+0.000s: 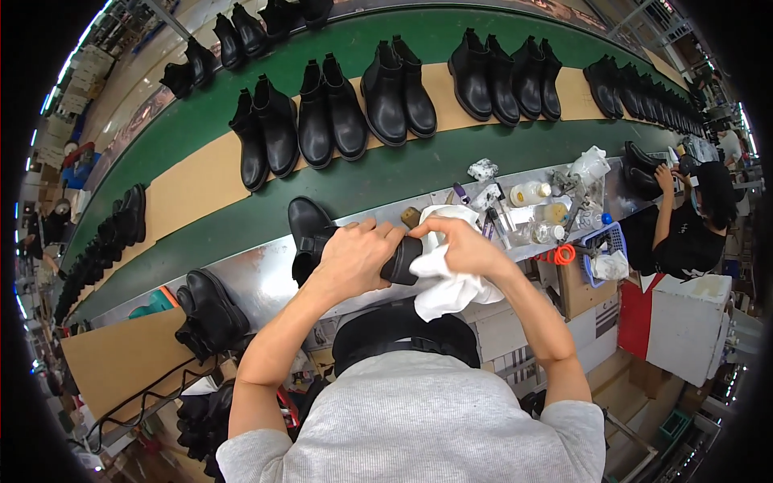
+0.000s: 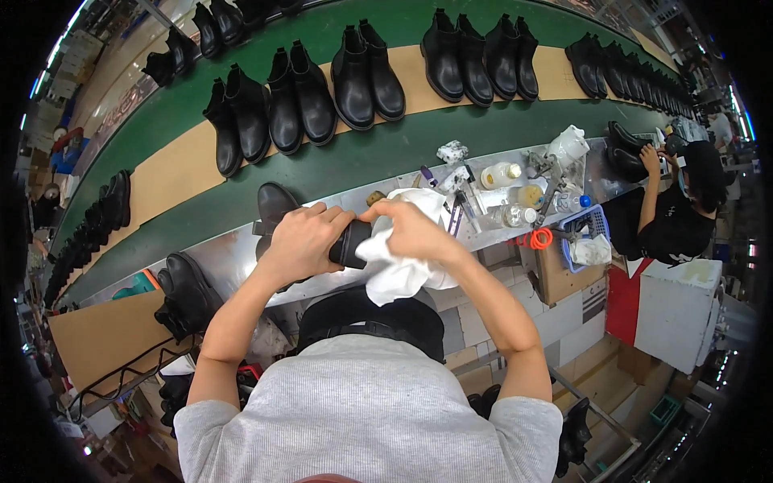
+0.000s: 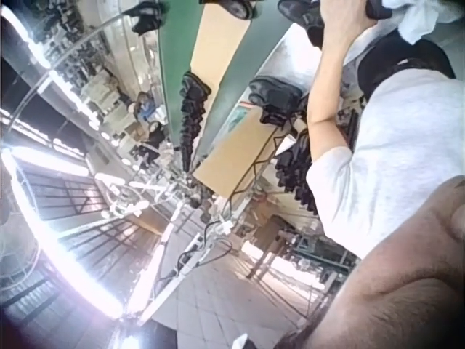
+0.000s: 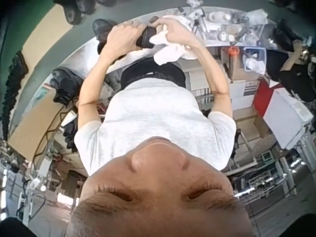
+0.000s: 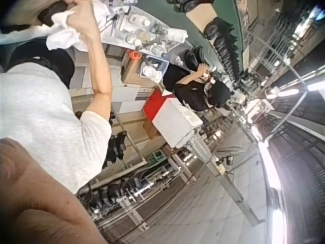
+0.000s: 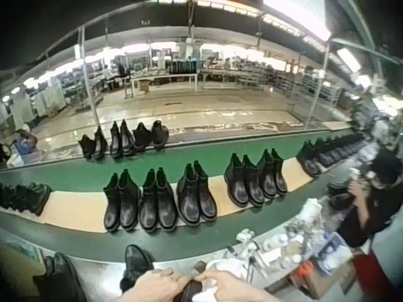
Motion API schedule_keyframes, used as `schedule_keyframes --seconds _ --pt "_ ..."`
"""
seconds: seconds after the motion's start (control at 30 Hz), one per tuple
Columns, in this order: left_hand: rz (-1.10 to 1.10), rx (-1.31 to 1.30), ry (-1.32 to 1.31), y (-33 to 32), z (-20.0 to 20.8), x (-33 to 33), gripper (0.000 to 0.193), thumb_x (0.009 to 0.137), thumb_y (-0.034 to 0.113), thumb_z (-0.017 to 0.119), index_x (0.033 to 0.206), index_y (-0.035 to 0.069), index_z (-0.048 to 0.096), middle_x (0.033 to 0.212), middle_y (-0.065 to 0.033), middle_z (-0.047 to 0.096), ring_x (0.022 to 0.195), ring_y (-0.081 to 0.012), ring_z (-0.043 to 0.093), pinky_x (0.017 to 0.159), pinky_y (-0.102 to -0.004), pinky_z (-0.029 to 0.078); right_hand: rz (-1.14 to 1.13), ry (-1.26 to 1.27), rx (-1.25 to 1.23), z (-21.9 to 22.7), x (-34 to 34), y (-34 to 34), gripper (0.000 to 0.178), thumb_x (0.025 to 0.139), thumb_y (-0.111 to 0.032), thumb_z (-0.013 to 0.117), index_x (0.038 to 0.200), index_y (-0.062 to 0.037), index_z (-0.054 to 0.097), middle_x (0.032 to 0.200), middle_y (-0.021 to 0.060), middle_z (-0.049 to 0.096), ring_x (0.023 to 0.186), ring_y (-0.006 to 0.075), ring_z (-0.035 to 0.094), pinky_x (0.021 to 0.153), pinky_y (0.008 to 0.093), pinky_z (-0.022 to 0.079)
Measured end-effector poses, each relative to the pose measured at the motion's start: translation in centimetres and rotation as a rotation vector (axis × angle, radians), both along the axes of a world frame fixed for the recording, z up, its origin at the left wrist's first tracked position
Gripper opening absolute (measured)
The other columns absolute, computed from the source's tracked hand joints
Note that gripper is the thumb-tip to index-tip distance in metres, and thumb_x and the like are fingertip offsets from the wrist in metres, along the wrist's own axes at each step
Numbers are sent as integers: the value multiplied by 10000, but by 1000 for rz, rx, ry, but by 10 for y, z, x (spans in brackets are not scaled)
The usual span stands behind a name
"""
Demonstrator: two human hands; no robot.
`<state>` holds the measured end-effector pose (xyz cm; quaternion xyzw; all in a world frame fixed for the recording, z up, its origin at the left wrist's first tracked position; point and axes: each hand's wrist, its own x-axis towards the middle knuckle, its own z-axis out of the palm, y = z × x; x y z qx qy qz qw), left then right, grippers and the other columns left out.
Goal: Inspecting finished black boots, cleaning them with a cloth and air nozzle, and organizing them on the production line.
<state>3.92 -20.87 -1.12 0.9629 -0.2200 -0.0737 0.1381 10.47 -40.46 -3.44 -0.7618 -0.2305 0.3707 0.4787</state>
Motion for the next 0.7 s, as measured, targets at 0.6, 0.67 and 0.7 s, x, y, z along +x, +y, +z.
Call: schedule_keyframes --seconds 0.6,0.67,0.7 --pt "-167 23 22 -5 -2 18 525 524 232 779 955 43 544 899 -67 596 839 -236 596 676 -347 515 46 -69 30 -3 9 -2 296 622 39 623 918 31 620 855 85 610 781 162 565 642 279 445" --pt "-173 57 16 -7 -3 18 612 483 275 799 998 60 547 884 -46 579 838 -230 588 689 -330 501 -23 -449 -48 7 -13 2 311 563 61 568 872 54 600 805 156 561 743 278 557 630 281 432" --pt "-185 28 -3 -6 -4 18 601 490 270 794 995 56 549 866 -50 576 833 -234 588 692 -329 501 -5 -408 -33 3 -8 0 295 569 64 570 861 52 607 801 143 573 739 256 566 621 279 432"
